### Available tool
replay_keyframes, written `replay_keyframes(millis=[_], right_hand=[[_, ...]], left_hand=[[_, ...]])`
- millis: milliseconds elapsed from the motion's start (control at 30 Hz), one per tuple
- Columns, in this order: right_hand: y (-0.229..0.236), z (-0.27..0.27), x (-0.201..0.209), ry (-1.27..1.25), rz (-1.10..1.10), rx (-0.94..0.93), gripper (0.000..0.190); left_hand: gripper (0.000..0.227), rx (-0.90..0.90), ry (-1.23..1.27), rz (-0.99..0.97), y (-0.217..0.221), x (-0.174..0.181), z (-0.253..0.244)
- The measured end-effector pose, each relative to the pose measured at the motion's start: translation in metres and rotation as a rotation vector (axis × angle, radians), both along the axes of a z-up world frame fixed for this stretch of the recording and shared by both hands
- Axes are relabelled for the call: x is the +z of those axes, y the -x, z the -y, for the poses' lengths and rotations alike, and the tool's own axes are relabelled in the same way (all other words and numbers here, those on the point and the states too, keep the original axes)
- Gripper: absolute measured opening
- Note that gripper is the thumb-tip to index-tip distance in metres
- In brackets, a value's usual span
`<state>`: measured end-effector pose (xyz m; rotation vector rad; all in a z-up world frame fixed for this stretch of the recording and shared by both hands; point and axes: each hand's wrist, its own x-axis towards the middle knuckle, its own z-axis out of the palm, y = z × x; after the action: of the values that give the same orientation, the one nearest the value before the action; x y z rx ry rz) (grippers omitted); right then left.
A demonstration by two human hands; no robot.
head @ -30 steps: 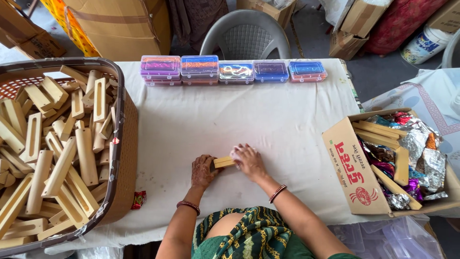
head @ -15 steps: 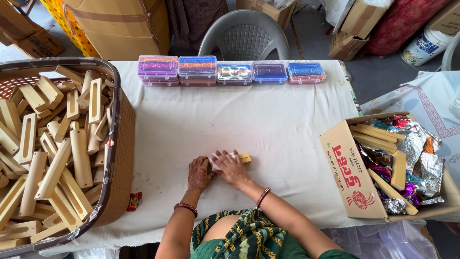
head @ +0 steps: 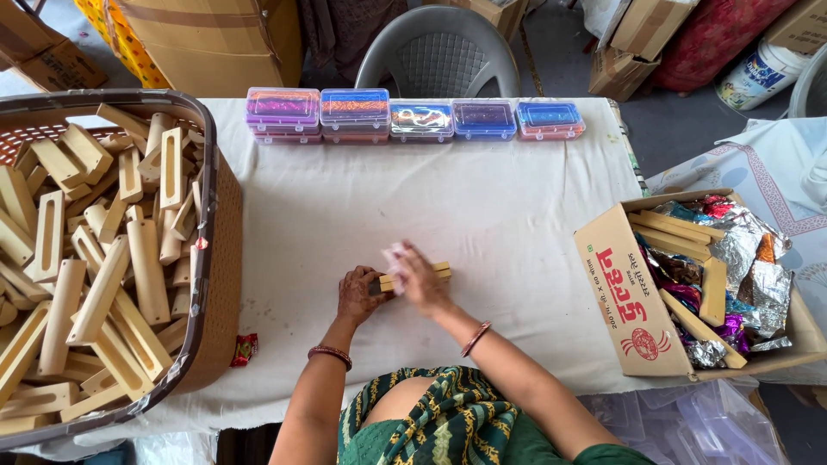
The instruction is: The person wraps individual wooden incense sticks in decorative foil, places the wrapped sticks into plastic containers, and organizes them within a workspace.
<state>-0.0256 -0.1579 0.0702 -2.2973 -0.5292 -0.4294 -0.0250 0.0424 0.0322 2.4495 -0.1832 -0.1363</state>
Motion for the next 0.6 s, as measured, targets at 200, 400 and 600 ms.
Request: replay_keyframes(millis=[200,400,600], right_hand=[[0.014,-0.022,0.001,0.569,-0.207,0.184,0.067],[0.004,0.069,-0.058,0.326,-0.201,-0.116,0.050],[0.012,-0.005,-0.005,0.125,-0.100,-0.196,0.039]], left_hand=[[0.063,0.001,0.013,0.064,0.010,-0.023,-0.004],[0.054,-0.039,-0.011,-0.030,0.020,0.019,-0.003],[0.059,-0.111,-0.026,-0.129,0.011,0.025,-0.009]])
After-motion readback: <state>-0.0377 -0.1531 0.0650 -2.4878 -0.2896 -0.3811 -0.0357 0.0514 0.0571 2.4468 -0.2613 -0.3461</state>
